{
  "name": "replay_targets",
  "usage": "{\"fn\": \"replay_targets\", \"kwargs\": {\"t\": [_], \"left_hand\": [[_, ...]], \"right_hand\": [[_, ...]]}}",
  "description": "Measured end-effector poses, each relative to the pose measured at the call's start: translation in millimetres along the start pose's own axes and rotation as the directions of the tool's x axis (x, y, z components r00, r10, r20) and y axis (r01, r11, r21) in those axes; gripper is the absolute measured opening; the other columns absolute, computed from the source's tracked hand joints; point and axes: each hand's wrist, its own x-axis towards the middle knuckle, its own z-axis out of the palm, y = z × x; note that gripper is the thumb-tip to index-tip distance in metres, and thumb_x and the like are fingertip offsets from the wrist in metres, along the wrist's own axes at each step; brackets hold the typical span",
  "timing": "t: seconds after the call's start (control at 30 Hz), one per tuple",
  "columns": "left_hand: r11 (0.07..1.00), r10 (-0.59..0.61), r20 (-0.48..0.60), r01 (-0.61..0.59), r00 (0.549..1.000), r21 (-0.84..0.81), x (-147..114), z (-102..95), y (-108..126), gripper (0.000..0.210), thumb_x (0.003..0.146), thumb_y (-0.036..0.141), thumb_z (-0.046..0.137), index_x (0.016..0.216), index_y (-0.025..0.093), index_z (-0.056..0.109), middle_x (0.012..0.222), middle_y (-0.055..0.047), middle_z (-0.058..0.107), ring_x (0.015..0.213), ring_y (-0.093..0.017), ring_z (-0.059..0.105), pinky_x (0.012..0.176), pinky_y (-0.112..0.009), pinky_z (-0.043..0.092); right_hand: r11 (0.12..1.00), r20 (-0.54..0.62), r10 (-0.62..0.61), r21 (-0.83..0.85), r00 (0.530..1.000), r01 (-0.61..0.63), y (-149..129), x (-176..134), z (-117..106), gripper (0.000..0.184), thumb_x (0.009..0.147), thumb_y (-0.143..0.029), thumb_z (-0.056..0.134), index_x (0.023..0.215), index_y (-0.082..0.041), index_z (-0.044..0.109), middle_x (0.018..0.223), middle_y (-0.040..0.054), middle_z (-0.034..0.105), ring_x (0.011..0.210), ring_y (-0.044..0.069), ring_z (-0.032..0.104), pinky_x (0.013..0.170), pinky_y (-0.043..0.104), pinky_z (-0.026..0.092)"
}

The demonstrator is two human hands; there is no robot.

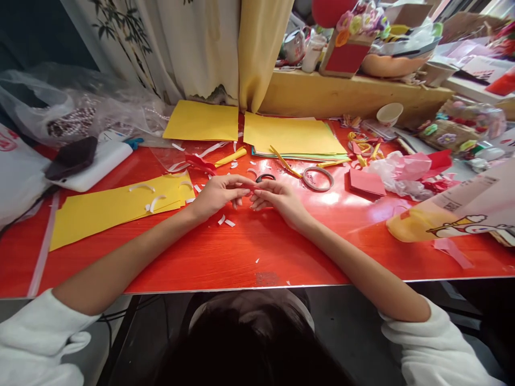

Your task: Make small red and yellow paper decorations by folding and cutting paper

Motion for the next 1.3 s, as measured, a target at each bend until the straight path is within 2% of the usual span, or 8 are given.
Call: {"fn": "replay_targets", "kwargs": {"t": [0.07, 0.17, 0.33, 0.57, 0.8, 1.0, 1.13, 1.3], "left_hand": [[0.997, -0.056, -0.023, 0.055, 0.998, -0.052, 0, 0.4, -3, 0.031, 0.074, 0.028, 0.068, 0.102, 0.016, 0.065, 0.07, 0.0, 0.063, 0.056, -0.008, 0.056, 0.052, -0.02, 0.048], [0.989, -0.114, -0.029, 0.111, 0.993, -0.101, 1, 1.1, -4, 0.025, 0.071, 0.03, 0.071, 0.091, 0.014, 0.066, 0.062, 0.0, 0.063, 0.052, -0.009, 0.057, 0.05, -0.021, 0.047], [0.974, -0.188, -0.055, 0.178, 0.981, -0.143, 1, 0.3, 2, 0.022, 0.066, 0.028, 0.076, 0.081, 0.013, 0.071, 0.056, 0.0, 0.065, 0.049, -0.009, 0.058, 0.052, -0.021, 0.048], [0.952, -0.219, 0.004, 0.214, 0.976, -0.218, 1, -4.3, 1, 0.016, 0.066, 0.019, 0.073, 0.082, 0.016, 0.074, 0.073, -0.004, 0.072, 0.058, -0.011, 0.066, 0.061, -0.022, 0.055], [0.959, -0.21, -0.002, 0.206, 0.978, -0.196, 1, -3.8, 3, 0.012, 0.067, 0.02, 0.072, 0.077, 0.013, 0.071, 0.065, -0.003, 0.07, 0.06, -0.013, 0.068, 0.063, -0.023, 0.055], [0.977, -0.195, 0.063, 0.199, 0.979, -0.076, -1, 0.7, 10, 0.008, 0.072, 0.015, 0.062, 0.077, 0.011, 0.066, 0.062, -0.002, 0.068, 0.059, -0.012, 0.066, 0.059, -0.02, 0.052], [0.985, -0.165, 0.109, 0.169, 0.98, -0.029, -3, 3.4, 12, 0.013, 0.077, 0.021, 0.062, 0.085, 0.012, 0.062, 0.061, 0.0, 0.065, 0.054, -0.01, 0.062, 0.054, -0.02, 0.052], [0.965, -0.261, 0.067, 0.261, 0.963, 0.001, -1, 8.3, 13, 0.016, 0.078, 0.026, 0.065, 0.082, 0.013, 0.057, 0.058, 0.001, 0.062, 0.048, -0.009, 0.059, 0.047, -0.018, 0.05]], "right_hand": [[0.999, 0.012, 0.052, 0.003, 0.999, -0.052, 1, 2, -3, 0.018, 0.075, -0.029, 0.068, 0.083, -0.014, 0.062, 0.071, 0.0026, 0.068, 0.061, 0.013, 0.067, 0.06, 0.024, 0.056], [0.989, 0.05, 0.148, -0.024, 0.988, -0.147, 1, 5, -9, 0.016, 0.075, -0.026, 0.068, 0.083, -0.013, 0.064, 0.07, 0.0048, 0.07, 0.063, 0.015, 0.069, 0.061, 0.026, 0.057], [0.99, 0.078, 0.134, 0.036, 0.988, -0.137, 2, 4, -10, 0.021, 0.076, -0.021, 0.065, 0.095, -0.012, 0.066, 0.072, 0.0045, 0.07, 0.062, 0.013, 0.068, 0.063, 0.025, 0.057], [0.955, 0.104, 0.158, 0.235, 0.982, -0.178, 0, -1, -8, 0.014, 0.075, -0.011, 0.057, 0.085, -0.013, 0.068, 0.073, 0.0062, 0.072, 0.065, 0.013, 0.069, 0.065, 0.022, 0.057], [0.919, 0.218, 0.27, 0.234, 0.938, -0.319, -7, 3, -14, 0.016, 0.088, -0.018, 0.053, 0.095, -0.011, 0.066, 0.075, 0.0069, 0.071, 0.062, 0.01, 0.068, 0.063, 0.018, 0.056], [0.909, 0.159, 0.329, 0.213, 0.931, -0.358, -7, 3, -14, 0.011, 0.085, -0.007, 0.055, 0.083, -0.007, 0.066, 0.074, 0.0079, 0.07, 0.063, 0.009, 0.067, 0.066, 0.016, 0.055], [0.909, 0.097, 0.338, 0.224, 0.936, -0.352, -9, 1, -12, 0.016, 0.086, -0.005, 0.052, 0.079, -0.006, 0.066, 0.071, 0.0068, 0.069, 0.06, 0.007, 0.065, 0.066, 0.015, 0.055], [0.932, 0.033, 0.328, 0.151, 0.944, -0.329, -11, -3, -7, 0.016, 0.086, -0.008, 0.054, 0.075, -0.008, 0.066, 0.068, 0.0068, 0.069, 0.061, 0.008, 0.065, 0.064, 0.016, 0.054]]}}
